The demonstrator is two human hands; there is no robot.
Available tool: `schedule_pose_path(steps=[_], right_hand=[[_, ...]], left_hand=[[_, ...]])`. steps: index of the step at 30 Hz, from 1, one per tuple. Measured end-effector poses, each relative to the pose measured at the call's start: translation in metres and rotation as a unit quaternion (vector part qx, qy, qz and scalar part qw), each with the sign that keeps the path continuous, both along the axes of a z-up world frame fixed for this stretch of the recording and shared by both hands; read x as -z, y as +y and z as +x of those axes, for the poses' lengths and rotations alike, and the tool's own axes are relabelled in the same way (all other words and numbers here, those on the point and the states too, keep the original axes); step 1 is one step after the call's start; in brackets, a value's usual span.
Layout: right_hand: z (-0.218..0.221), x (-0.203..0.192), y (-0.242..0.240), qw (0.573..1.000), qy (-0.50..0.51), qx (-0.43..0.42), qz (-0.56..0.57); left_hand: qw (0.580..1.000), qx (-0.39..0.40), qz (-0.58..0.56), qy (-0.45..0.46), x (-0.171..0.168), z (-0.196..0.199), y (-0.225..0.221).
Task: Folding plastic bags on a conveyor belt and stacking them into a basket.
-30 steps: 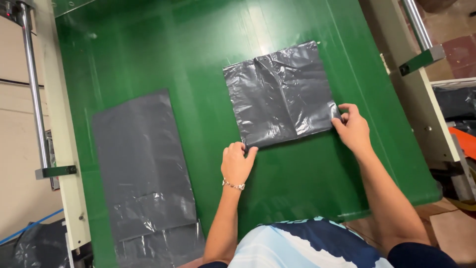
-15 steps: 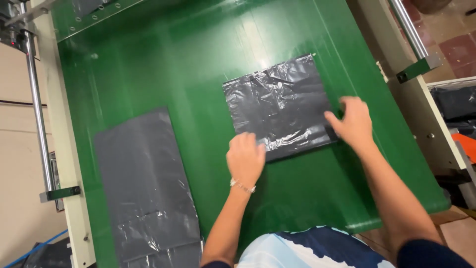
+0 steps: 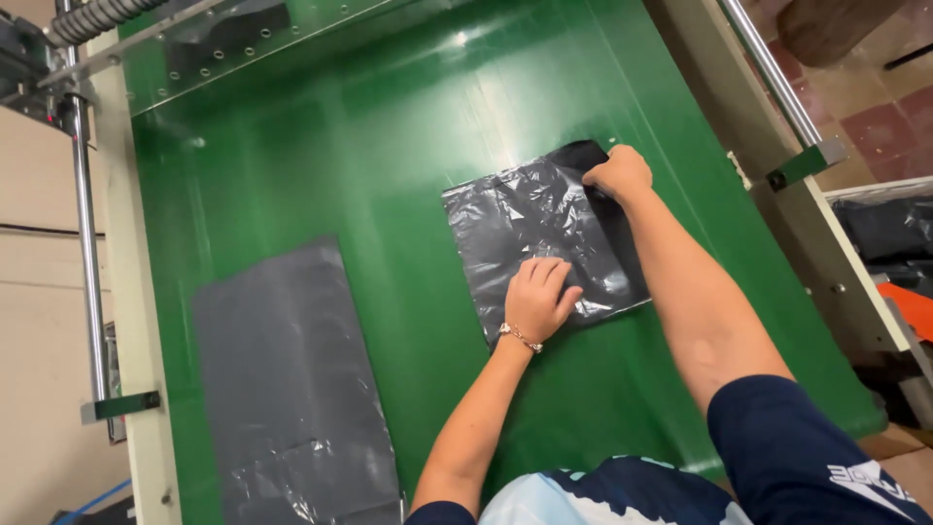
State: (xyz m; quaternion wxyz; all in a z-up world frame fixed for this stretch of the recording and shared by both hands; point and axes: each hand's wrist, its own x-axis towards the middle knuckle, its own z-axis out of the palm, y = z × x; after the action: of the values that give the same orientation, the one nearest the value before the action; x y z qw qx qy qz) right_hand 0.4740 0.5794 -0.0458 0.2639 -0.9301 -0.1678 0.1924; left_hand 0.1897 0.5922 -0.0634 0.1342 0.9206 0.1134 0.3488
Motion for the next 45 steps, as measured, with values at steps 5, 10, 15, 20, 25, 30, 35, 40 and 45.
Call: schedule_pose_path(steps=[5, 10, 15, 20, 25, 30, 35, 40, 45], right_hand=[[-0.056, -0.078, -0.034, 0.97, -0.043, -0.027, 0.239], [-0.103, -0.091, -0.138, 0.894, -0.153, -0.184, 0.378], [-0.115, -0.061, -0.196, 0.91, -0.137, -0.218, 0.324], [-0.111, -0.048, -0.211, 0.918, -0.201, -0.269, 0.211], [-0.13, -0.051, -0.159, 0.888, -0.298, -0.275, 0.217], [-0.189, -0.011, -0.083, 0.866, -0.275, -0.373, 0.189], [-0.138, -0.019, -0.123, 0.888, -0.305, -0.337, 0.077], [-0.156, -0.032, -0.122, 0.864, -0.36, -0.339, 0.096], [-0.258, -0.014, -0.142, 0.815, -0.263, -0.499, 0.131]], left_hand=[[0.886, -0.025, -0.462, -0.02, 0.014, 0.005, 0.025], [0.363, 0.04, -0.924, -0.108, -0.018, -0.041, 0.074], [0.429, 0.023, -0.89, -0.156, 0.007, -0.082, 0.086], [0.628, -0.104, -0.756, -0.152, 0.001, -0.093, 0.071], [0.965, -0.241, -0.1, 0.008, -0.035, -0.05, 0.017], [0.953, -0.117, -0.021, 0.279, -0.031, -0.011, -0.023], [0.935, -0.08, -0.05, 0.343, -0.076, -0.098, 0.01], [0.966, 0.025, 0.13, 0.222, -0.035, -0.129, 0.034], [0.943, 0.131, 0.291, 0.092, -0.001, -0.103, 0.018]])
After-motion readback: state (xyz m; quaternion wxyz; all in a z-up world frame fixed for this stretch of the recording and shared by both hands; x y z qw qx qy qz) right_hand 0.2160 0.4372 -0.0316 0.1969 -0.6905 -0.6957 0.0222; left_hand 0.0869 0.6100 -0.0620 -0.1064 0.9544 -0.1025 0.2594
